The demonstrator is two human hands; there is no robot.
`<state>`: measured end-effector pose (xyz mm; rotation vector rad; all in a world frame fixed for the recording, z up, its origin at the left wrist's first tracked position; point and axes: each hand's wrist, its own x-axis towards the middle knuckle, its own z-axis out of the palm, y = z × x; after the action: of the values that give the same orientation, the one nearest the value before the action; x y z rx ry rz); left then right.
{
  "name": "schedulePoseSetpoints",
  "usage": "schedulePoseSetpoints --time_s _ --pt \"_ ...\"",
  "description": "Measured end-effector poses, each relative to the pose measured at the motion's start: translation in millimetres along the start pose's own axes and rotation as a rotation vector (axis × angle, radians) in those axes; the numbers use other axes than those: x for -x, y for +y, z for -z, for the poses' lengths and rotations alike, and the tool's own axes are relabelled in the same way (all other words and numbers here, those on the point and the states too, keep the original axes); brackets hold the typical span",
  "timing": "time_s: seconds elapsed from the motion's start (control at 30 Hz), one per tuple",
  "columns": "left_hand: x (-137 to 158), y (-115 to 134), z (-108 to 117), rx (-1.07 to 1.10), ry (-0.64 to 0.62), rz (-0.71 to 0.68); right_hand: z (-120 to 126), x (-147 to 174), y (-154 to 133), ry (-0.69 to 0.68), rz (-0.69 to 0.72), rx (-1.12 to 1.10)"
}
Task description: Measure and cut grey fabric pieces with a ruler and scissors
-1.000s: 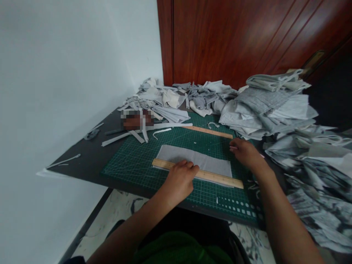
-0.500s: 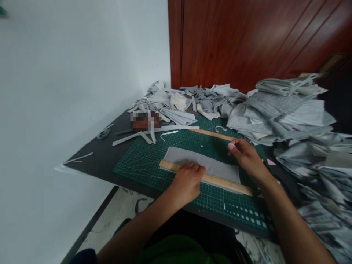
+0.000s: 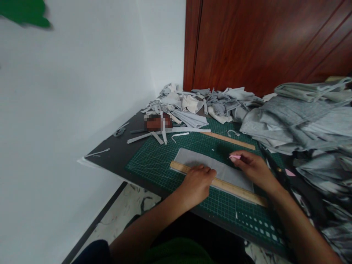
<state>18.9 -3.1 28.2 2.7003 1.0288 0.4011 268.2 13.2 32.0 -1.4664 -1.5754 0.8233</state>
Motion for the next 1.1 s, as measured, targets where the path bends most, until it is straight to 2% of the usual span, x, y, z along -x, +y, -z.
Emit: schedulePoseSetpoints --time_s 0.13,0.3,0.5,0.77,0.87,1.0,1.1 --pt "-1.2 -5.6 1.7 0.072 -0.004 -0.013 -1.1 0.1 -2.1 0.028 0.003 0.028" --pt "-0.6 -7.5 4.0 0.097 0.0 -0.054 -2.0 0.4 -1.2 -0.004 -0.002 0.032" --pt "-1.6 -7.5 4.8 0.132 -0.006 -0.032 -1.1 1.3 4.4 -0.003 0.042 0.049" --pt "-2.6 -11.2 1.4 0.239 0.009 0.008 -12.9 6.3 7.3 0.118 0.12 -0.004" --pt "-4.7 -20.8 3.8 0.389 -0.015 0.05 -22.7 13.3 -3.7 0.164 0.21 -0.02" --pt "-6.5 -37.1 11.2 0.636 -0.068 0.048 -37.6 22.3 -22.9 0.159 0.432 -0.006" --pt "-7.7 -44.7 16.2 0.774 -0.072 0.044 -51.2 33.4 -33.3 0.18 0.497 0.011"
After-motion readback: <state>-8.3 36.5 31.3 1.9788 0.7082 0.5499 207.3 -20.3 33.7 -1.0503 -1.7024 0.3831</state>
